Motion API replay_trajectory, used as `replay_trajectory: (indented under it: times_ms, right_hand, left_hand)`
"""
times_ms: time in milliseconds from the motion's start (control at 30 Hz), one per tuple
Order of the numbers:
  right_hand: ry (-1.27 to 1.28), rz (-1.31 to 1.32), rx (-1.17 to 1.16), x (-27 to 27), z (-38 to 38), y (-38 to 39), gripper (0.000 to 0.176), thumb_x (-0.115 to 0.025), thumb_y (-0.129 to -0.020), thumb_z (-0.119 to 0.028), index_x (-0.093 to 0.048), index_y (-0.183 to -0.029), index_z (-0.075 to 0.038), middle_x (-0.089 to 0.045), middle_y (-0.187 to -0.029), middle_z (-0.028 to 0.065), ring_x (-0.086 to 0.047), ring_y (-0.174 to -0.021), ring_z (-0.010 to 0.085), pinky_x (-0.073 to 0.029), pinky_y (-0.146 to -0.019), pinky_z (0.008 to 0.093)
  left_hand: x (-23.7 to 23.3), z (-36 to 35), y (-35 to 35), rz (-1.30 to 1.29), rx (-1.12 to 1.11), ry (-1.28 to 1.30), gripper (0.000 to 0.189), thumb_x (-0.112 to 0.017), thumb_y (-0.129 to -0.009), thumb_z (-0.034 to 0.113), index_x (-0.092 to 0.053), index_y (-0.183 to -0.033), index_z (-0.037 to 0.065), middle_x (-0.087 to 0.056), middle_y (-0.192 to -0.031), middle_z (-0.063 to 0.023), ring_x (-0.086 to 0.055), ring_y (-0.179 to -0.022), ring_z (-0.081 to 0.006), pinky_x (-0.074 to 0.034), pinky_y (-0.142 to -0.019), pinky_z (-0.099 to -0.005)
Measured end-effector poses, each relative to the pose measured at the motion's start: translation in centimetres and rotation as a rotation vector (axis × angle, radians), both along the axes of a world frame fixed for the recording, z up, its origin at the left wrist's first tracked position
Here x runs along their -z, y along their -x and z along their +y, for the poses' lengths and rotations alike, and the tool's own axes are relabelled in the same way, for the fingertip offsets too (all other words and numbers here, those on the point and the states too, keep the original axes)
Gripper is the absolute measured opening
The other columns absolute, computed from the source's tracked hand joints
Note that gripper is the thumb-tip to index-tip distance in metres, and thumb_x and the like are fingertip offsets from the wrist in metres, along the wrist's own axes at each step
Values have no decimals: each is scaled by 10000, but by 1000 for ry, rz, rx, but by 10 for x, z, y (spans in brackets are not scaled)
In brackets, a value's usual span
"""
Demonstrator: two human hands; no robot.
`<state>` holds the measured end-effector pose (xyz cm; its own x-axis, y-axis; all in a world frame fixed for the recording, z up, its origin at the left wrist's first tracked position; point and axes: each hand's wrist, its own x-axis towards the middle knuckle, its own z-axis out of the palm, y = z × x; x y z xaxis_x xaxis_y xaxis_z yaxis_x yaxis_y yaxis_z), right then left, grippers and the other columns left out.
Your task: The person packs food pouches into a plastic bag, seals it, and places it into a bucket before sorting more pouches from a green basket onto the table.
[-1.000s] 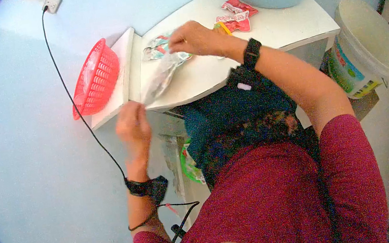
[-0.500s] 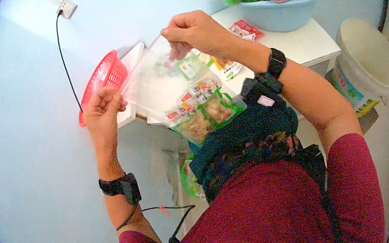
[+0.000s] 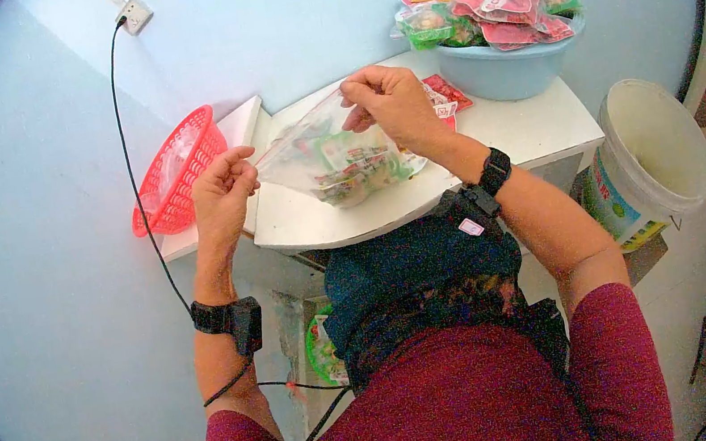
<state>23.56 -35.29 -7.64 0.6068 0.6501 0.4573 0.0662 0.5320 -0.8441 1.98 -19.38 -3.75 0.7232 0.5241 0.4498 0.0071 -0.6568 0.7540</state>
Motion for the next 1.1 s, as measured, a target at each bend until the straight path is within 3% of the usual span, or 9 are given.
replay_trajectory:
  times_ms: [200,400,500,900,1100]
  right_hand:
    - [-50,12,-11,2,7,-4,214,-583,-943,-176,-633,-854,12,-650,-767,68,-663,-685,131,-550,-605,247]
    - [-74,0,1,9,14,-9,225,-578,-951,-186,-631,-855,11,-652,-766,65,-652,-698,115,-543,-624,241]
    - [-105,5,7,9,14,-5,217,-583,-950,-183,-633,-859,8,-656,-770,65,-647,-696,111,-535,-629,240]
    - [-77,-77,8,6,-1,-4,171,-594,-940,-147,-660,-904,6,-675,-806,57,-644,-713,102,-529,-638,237]
    - [-72,-101,25,8,1,-3,213,-585,-949,-181,-650,-865,4,-666,-770,51,-631,-692,99,-524,-636,241]
  left_hand:
    - [-3,2,0,131,-61,-154,206,-605,-883,60,-672,-1067,-2,-628,-829,-1,-555,-713,-67,-471,-664,-231]
    - [-22,-16,-21,64,-48,-492,269,-663,-861,224,-695,-1014,5,-702,-920,-100,-639,-813,-169,-491,-722,-305]
    - [-30,-30,-45,146,-6,-513,280,-666,-856,252,-701,-1001,14,-704,-924,-128,-653,-878,-202,-491,-736,-319]
    - [-30,-39,-78,168,30,-448,221,-677,-838,205,-699,-866,-14,-698,-767,-132,-649,-699,-165,-491,-636,-300]
    - [-23,-39,-78,135,48,-545,191,-630,-863,164,-687,-865,-18,-677,-753,-156,-647,-681,-217,-490,-633,-323]
